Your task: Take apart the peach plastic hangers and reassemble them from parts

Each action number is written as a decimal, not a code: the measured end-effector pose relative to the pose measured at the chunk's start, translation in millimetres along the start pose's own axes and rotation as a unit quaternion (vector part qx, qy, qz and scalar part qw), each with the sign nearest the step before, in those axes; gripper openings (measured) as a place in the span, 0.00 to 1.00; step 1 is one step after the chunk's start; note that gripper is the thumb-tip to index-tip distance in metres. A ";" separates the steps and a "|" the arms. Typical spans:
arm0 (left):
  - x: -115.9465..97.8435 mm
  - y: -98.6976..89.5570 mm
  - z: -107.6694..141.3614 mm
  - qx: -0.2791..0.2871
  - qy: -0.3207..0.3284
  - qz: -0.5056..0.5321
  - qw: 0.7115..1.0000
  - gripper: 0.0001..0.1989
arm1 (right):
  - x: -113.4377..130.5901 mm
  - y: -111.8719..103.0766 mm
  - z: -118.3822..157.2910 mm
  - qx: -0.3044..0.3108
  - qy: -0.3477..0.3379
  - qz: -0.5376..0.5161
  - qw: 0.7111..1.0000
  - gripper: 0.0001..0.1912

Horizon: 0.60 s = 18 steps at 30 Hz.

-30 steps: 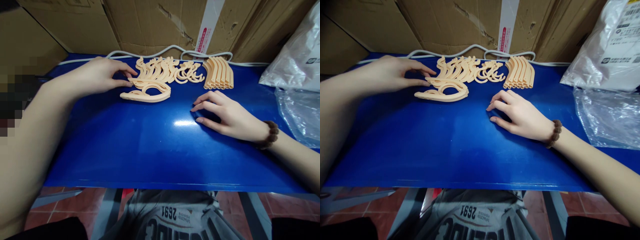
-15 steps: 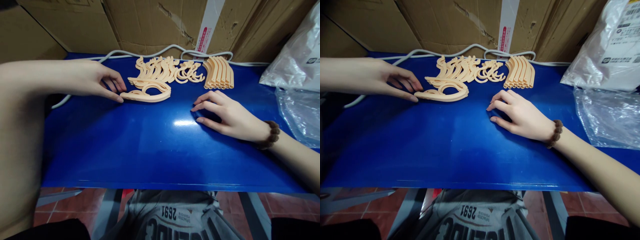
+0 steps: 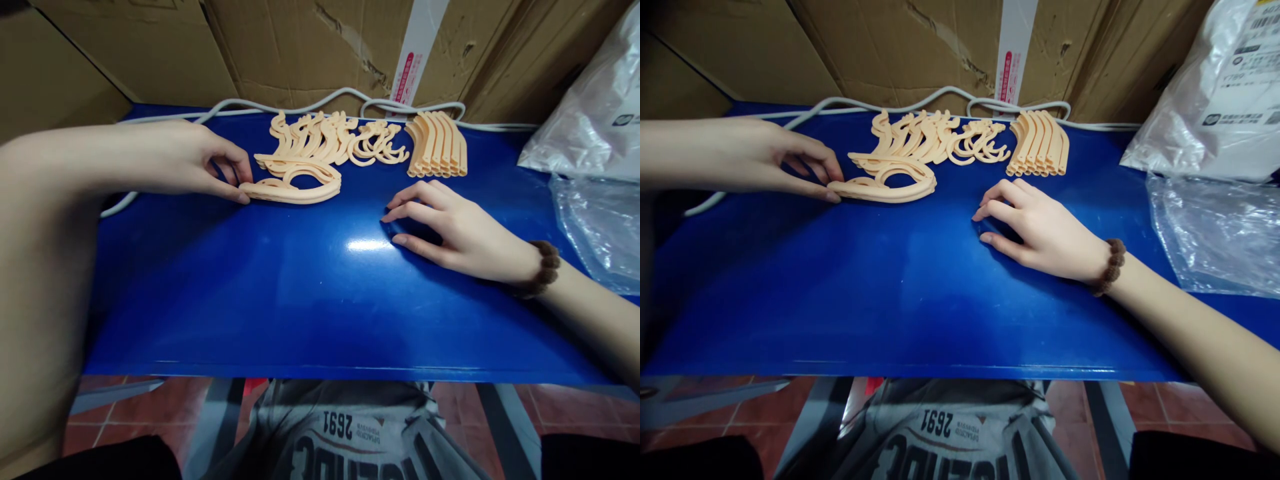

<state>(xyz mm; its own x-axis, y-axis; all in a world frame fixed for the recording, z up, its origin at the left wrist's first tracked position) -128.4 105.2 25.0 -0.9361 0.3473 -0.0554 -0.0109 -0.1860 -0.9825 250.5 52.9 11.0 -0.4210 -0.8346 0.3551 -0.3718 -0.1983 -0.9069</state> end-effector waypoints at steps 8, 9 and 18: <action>-3.2 0.6 -0.3 0.029 -0.005 -0.013 0.999 0.30 | -0.4 0.1 -0.1 0.001 0.003 0.003 1.000 0.16; -3.9 0.4 -0.3 0.029 -0.006 -0.015 0.999 0.29 | -0.5 0.1 0.1 0.001 0.002 0.004 1.000 0.16; -11.7 0.2 -1.0 0.040 -0.022 -0.007 0.999 0.30 | -0.1 0.1 0.3 0.002 0.001 0.005 1.000 0.16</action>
<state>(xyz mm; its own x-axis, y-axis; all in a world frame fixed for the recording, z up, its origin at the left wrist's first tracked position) -117.1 102.1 25.3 -0.9501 0.3104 -0.0315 -0.0512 -0.2548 -0.9656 250.7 52.9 10.8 -0.4259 -0.8362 0.3455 -0.3637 -0.1914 -0.9116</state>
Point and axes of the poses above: each hand's wrist, its own z-axis away from the middle knuckle, its own y-axis out of the palm, x = y × z, the point moved 3 cm from there along -z, towards the middle knuckle, and after that the axes turned 6 degrees about -z, right-handed, at the moved point
